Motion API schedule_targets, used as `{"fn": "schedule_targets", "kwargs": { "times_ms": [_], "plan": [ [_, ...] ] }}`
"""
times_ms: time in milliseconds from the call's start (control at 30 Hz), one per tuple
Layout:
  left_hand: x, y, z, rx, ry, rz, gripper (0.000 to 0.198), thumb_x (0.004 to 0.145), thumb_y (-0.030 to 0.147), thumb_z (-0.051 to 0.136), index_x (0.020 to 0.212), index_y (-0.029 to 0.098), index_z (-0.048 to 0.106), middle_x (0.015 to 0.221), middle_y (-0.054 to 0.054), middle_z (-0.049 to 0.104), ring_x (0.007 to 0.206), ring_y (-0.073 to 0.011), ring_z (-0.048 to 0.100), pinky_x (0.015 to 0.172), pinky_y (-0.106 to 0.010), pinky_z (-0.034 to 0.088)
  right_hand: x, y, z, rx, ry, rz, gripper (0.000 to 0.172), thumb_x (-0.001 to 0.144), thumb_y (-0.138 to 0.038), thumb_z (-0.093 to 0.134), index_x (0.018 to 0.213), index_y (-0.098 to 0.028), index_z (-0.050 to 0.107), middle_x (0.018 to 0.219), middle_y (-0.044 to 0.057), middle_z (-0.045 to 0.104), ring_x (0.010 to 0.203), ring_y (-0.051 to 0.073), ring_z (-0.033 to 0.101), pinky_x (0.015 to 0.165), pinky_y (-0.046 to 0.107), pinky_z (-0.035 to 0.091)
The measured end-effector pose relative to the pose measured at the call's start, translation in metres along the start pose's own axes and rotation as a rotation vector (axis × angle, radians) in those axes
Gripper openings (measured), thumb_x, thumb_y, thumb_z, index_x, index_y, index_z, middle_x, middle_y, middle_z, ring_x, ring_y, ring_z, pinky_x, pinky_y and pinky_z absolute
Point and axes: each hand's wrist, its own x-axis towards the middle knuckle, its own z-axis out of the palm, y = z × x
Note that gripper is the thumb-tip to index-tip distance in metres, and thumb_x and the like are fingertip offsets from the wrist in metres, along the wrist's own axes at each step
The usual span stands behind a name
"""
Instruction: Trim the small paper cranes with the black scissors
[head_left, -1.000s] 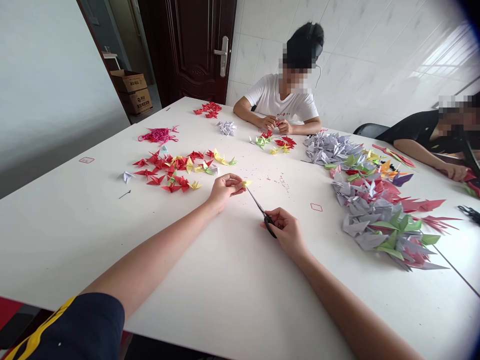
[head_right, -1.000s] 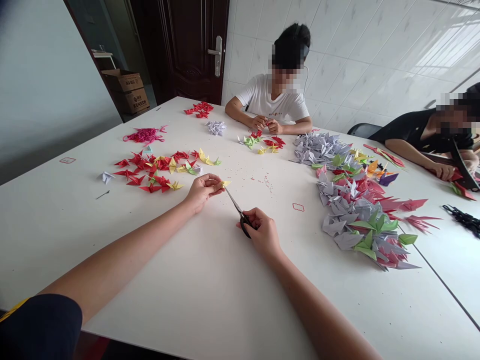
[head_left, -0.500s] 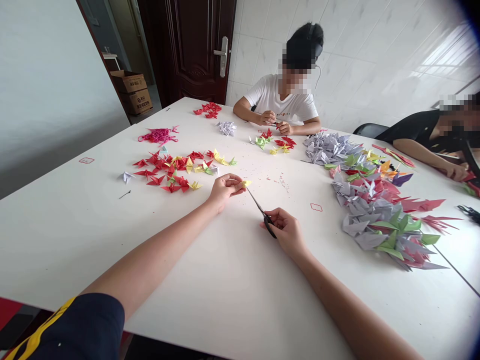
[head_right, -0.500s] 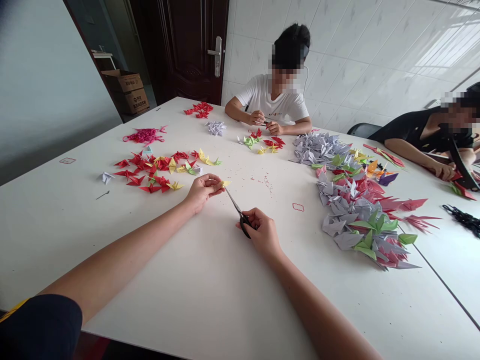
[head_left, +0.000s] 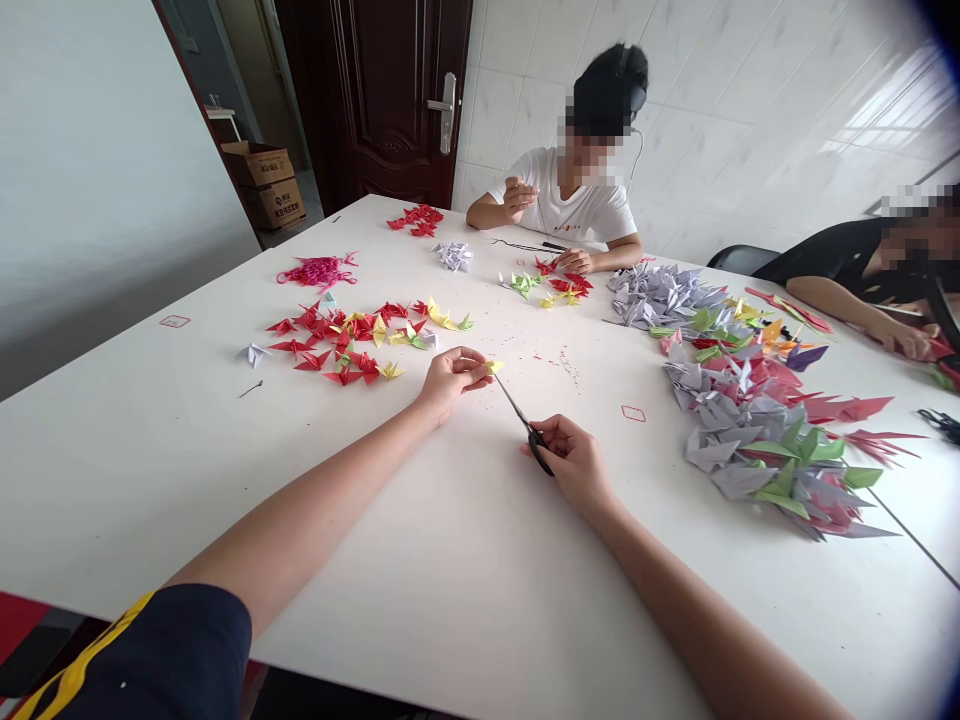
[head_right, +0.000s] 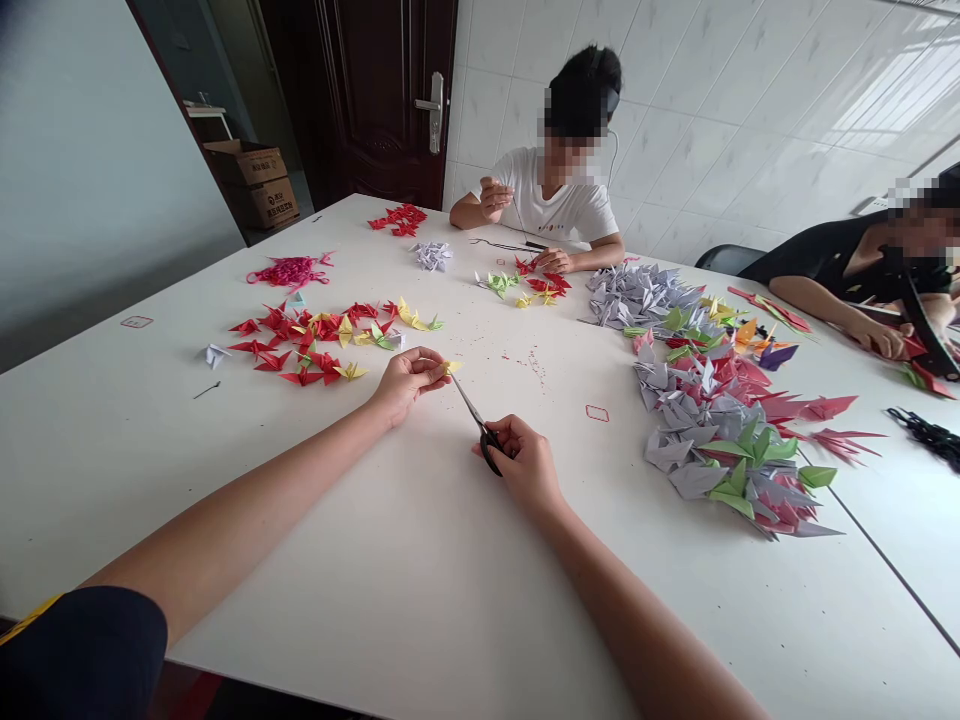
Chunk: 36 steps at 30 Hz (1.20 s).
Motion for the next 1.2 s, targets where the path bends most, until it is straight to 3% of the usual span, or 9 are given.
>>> {"fn": "schedule_targets", "kwargs": {
  "times_ms": [667,1067,1200],
  "plan": [
    [0.000,-0.003,0.000,0.009,-0.003,0.012,0.031,0.063,0.025,0.081,0.086,0.013,0.065,0.080,-0.006,0.070,0.071,-0.0160,0.068,0.087,-0.038,0.054,-0.006,-0.003,0.008,-0.121,0.119,-0.064,0.022,0.074,-0.037,0.067,0.089,-0.022,0.061,0.067,-0.001,0.063,0.054,0.012,0.042,0.052,0.025,0.036],
    [0.000,-0.002,0.000,0.036,0.000,0.003,0.032,0.064,0.026,0.080,0.090,0.012,0.066,0.082,-0.008,0.070,0.069,-0.0145,0.066,0.080,-0.034,0.053,-0.010,-0.003,0.012,-0.161,0.168,-0.079,0.016,0.074,-0.033,0.066,0.087,-0.023,0.060,0.065,-0.002,0.058,0.054,0.012,0.040,0.053,0.026,0.037],
    [0.000,-0.001,0.000,0.057,0.019,0.003,0.029,0.065,0.025,0.079,0.088,0.013,0.066,0.081,-0.006,0.069,0.068,-0.0138,0.065,0.079,-0.033,0.053,-0.007,-0.004,0.007,-0.107,0.249,-0.047,0.021,0.075,-0.039,0.067,0.085,-0.023,0.059,0.065,-0.002,0.056,0.054,0.012,0.040,0.050,0.026,0.035]
  ]
}}
